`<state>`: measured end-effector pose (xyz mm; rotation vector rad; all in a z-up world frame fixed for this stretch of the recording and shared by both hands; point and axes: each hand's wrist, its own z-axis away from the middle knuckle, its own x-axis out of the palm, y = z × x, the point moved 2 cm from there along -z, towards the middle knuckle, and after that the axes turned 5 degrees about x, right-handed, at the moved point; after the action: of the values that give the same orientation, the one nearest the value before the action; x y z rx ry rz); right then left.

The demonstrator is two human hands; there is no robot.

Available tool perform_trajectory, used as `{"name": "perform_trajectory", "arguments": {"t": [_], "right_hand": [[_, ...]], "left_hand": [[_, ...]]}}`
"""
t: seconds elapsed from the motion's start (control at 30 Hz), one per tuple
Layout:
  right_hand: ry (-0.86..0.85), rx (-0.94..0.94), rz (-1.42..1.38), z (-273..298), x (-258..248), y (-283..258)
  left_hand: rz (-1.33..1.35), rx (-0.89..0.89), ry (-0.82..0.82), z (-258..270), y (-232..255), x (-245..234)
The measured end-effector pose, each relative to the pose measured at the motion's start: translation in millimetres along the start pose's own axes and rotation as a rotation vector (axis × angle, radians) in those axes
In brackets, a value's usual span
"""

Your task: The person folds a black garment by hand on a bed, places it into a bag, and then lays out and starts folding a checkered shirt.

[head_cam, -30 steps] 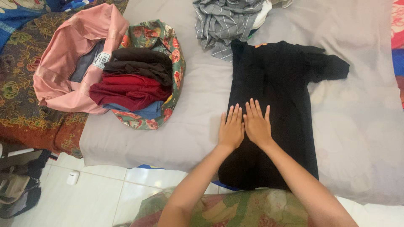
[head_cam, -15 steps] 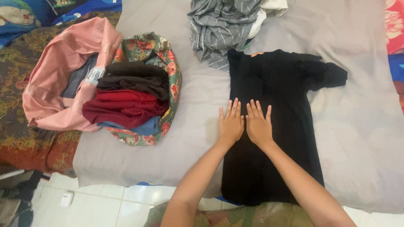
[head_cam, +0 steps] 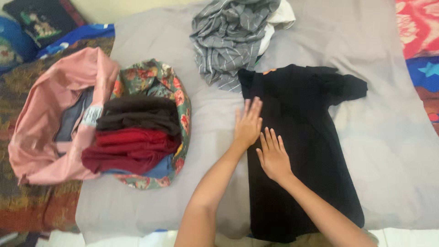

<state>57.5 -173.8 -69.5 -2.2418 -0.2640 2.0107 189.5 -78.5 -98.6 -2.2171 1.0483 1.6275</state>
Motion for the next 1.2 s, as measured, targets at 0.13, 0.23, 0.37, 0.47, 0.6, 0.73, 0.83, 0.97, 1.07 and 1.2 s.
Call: {"name": "perform_trajectory", "arguments": {"t": [0.13,0.23,0.37,0.47,0.6,0.73,0.83,0.97,1.07,1.2], "right_hand": [[-0.007,0.074,0.013,-19.2,-2.8,8.0],[0.005,0.117,-0.008,-30.2,-4.4,11.2],[0.013,0.156,0.029,-23.6,-5.0,13.1],[0.038,0.182,0.01,-18.6,-7.5,15.9],[-0.006,0.294,0.064,-6.9,-24.0,31.4],[0.067,0.38,0.054,6.3,-34.5,66.1],[0.178,0.442,0.108,19.5,-38.5,97.9],[0.246,0.583,0.242,37.2,-49.9,122.3],[0.258,0.579,0.076,45.1,-65.6,126.7],[0.126,0.74,-0.089,49.0,-83.3,129.0]], "left_hand": [[0.123,0.193,-0.114,-14.0,-0.2,3.2],[0.17,0.096,-0.109,-27.0,-9.5,6.8],[0.112,0.054,-0.092,-35.3,-18.1,10.5],[0.047,0.049,-0.093,-30.7,-13.0,13.6],[0.024,0.109,-0.084,-38.9,0.0,1.3],[0.039,0.311,-0.114,-66.3,38.6,-7.6],[-0.038,0.586,-0.167,-98.8,80.0,2.6],[0.094,0.89,-0.179,-129.3,125.5,32.8],[-0.003,0.966,-0.193,-153.7,145.6,63.4],[-0.253,0.971,-0.217,-180.3,151.0,79.6]]}}
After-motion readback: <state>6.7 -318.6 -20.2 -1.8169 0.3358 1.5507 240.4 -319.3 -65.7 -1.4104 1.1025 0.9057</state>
